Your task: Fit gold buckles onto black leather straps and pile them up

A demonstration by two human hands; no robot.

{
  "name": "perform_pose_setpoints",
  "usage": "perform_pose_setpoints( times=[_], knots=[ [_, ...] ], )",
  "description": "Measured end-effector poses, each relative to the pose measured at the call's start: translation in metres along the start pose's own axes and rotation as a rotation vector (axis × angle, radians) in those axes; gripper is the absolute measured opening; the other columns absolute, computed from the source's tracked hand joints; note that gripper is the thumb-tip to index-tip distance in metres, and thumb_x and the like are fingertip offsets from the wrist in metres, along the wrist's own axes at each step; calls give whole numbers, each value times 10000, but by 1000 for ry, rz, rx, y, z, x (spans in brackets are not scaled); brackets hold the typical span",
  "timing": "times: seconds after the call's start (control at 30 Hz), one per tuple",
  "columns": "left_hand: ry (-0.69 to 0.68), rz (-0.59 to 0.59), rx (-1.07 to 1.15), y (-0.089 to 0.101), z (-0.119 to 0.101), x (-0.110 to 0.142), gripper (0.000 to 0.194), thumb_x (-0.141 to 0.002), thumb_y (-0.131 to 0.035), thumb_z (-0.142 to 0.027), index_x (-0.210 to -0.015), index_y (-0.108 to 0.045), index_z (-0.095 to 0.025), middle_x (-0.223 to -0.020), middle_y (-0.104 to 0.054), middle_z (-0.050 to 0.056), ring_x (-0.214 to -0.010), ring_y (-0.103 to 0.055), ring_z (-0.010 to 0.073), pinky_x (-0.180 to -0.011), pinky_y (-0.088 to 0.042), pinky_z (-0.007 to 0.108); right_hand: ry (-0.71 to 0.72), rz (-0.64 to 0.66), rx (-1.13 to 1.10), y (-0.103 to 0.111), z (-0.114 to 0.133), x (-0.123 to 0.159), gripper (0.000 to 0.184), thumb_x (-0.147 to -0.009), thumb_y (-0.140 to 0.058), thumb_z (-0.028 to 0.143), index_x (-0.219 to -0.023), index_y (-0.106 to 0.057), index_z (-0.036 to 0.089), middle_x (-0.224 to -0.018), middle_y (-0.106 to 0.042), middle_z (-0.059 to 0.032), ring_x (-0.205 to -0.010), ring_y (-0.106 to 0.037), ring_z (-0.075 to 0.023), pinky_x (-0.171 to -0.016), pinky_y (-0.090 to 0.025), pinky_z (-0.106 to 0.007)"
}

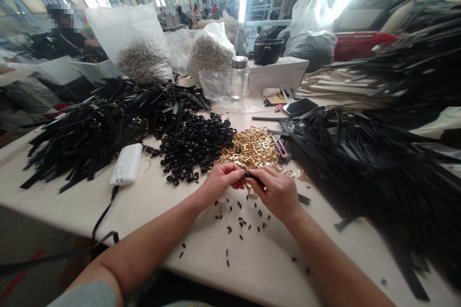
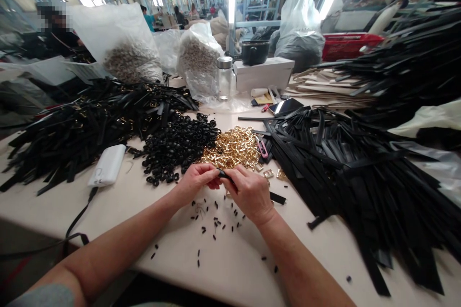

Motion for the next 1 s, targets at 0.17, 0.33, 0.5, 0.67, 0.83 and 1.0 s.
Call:
perform_pose_setpoints(
  times=[0.17, 0.33, 0.5, 0.67, 0.83, 1.0],
  knots=[
    [-7, 7, -27, -1, -2, 0, 306, -775, -670, -427, -701, -653, -130, -654, -678, 39, -583, -612, 108, -600, -478, 228, -3, 18, -8, 0, -1, 0, 226, -945, -521, 341, -865, -669, 189, -726, -649, -22, -652, -598, -128, -596, -382, -244],
    [-14, 15, -48, -3, -2, 0, 317, -778, -663, -438, -692, -642, -134, -637, -674, 36, -577, -608, 107, -595, -477, 223, 17, 13, -3, 1, -1, 0, 245, -950, -514, 346, -836, -663, 188, -700, -638, -14, -622, -582, -122, -583, -364, -247],
    [-19, 33, -89, 0, -4, -3, 332, -788, -636, -453, -692, -645, -135, -655, -670, 42, -575, -599, 104, -594, -481, 232, 27, 13, 10, 2, -3, 0, 236, -943, -526, 329, -794, -646, 191, -675, -624, -1, -605, -575, -122, -573, -352, -254],
    [-233, -215, -281, 51, -30, -9, 263, -802, -628, -409, -749, -669, -155, -672, -660, 24, -592, -579, 112, -594, -467, 243, 2, 1, 26, 5, -11, 0, 224, -936, -529, 307, -772, -632, 194, -673, -626, 4, -599, -577, -122, -567, -351, -252],
    [-498, -575, -743, 98, -57, -5, 150, -828, -604, -309, -845, -693, -190, -844, -692, 40, -782, -627, 176, -779, -489, 320, -16, -32, 48, 8, -16, -1, 234, -934, -524, 311, -764, -634, 194, -666, -628, 1, -578, -572, -116, -549, -341, -245],
    [-550, -501, -1206, 84, -46, -20, 125, -798, -637, -233, -891, -717, -207, -1091, -673, 87, -1148, -530, 271, -1025, -363, 432, -11, -37, 82, 6, -17, -1, 215, -925, -528, 292, -765, -632, 192, -673, -640, -7, -579, -586, -129, -545, -341, -254]
  ],
)
Point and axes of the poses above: each hand's wrist, its own x-axis away from the middle knuckle, its own y-axis out of the back of the hand, z = x × y, the point moved 6 cm from there along -x, towards the middle knuckle
